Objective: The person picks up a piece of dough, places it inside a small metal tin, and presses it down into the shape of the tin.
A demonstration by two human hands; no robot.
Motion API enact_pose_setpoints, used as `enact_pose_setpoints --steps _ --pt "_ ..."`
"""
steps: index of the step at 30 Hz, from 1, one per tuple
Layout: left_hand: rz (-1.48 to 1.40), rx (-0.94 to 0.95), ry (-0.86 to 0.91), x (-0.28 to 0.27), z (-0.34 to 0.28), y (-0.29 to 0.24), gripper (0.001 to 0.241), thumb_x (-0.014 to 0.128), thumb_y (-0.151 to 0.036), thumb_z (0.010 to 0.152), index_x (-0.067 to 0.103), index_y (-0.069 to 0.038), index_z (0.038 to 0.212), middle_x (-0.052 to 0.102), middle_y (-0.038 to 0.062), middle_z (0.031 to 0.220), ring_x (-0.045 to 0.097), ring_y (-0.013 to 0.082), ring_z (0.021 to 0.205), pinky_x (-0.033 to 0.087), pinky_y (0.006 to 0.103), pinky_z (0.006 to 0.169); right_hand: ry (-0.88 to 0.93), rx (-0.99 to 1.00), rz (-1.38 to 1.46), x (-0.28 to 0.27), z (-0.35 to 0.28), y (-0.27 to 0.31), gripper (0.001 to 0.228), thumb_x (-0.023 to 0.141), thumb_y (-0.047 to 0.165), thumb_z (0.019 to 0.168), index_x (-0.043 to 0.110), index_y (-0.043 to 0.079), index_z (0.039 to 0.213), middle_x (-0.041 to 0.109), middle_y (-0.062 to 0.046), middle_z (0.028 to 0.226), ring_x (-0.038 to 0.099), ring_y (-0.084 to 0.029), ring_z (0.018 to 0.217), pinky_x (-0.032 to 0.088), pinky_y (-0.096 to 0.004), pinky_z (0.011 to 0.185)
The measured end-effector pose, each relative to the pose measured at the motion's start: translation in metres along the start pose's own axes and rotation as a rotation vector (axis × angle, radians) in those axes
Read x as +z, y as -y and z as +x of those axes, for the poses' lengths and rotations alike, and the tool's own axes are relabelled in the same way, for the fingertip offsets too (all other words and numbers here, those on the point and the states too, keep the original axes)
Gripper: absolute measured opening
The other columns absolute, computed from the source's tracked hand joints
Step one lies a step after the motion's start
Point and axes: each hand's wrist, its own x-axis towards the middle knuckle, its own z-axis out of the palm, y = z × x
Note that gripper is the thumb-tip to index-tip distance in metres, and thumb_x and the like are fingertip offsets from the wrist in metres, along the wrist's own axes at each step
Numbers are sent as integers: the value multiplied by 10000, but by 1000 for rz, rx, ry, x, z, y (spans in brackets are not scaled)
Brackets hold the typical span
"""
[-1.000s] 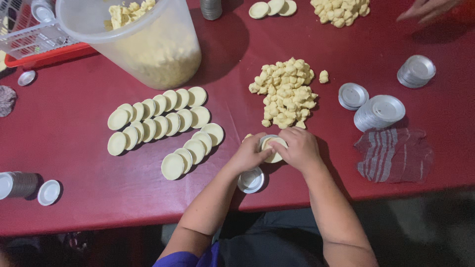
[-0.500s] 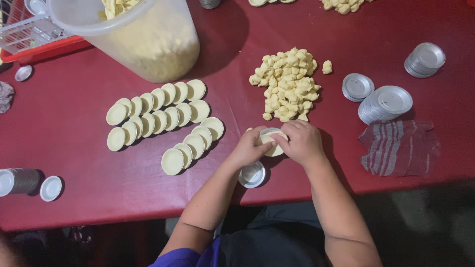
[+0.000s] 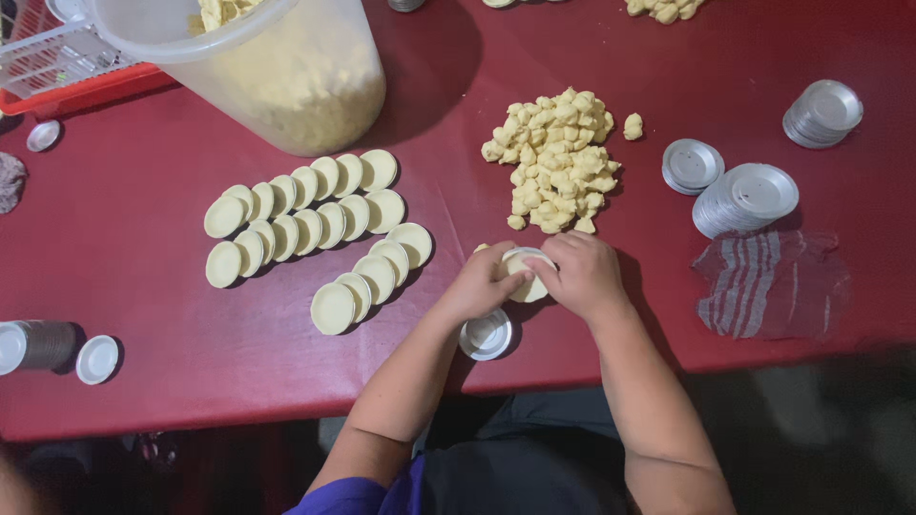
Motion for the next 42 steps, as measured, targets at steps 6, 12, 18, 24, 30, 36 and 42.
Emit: enact_pose_setpoints --steps 6,12,18,24,30,36,42 --pt "-89 5 12 11 0 0 197 765 -189 792 708 -118 966 676 114 744 638 291 736 509 397 716 21 -26 0 -12 9 6 409 700 380 935 526 116 676 481 -105 589 606 -338 596 495 -450 569" --pt "15 -7 36 9 -7 12 239 764 -236 822 676 -125 1015 670 181 777 661 407 793 519 457 748 20 -1 -42 -6 0 2 453 650 368 993 485 140 639 464 -68 583 593 -295 582 487 -398 557" --pt "30 -17 94 -2 -2 -13 208 753 -250 824 687 -123 976 685 174 775 667 388 794 515 446 746 86 7 9 -4 2 -2 444 651 347 992 494 127 640 494 -103 579 615 -328 595 487 -429 558" --pt "27 -64 148 -1 -5 -13 230 733 -226 832 709 -122 1036 720 186 828 701 399 837 536 465 768 148 60 100 -5 -3 -2 323 693 331 962 610 131 721 599 -106 632 668 -319 664 528 -418 614" --pt "-184 -119 -79 27 0 2 212 761 -222 839 724 -153 1036 722 69 824 682 202 833 543 338 770 -39 471 1097 18 -20 -22 1173 184 933 815 531 14 1458 573 -271 1439 512 -397 1359 396 -528 1157" --pt "-149 -146 -170 39 -3 5 305 805 -260 826 727 -147 1099 735 99 873 730 280 886 572 388 795 59 681 864 -29 39 67 858 245 724 1021 512 66 1501 472 -220 1556 365 -487 1449 234 -580 1232" --pt "-196 -94 -177 44 -4 7 202 776 -230 854 722 -178 1041 710 69 808 699 213 776 549 346 704 14 341 891 15 7 17 1297 88 978 745 343 -1 1557 451 -239 1553 348 -390 1494 191 -525 1265"
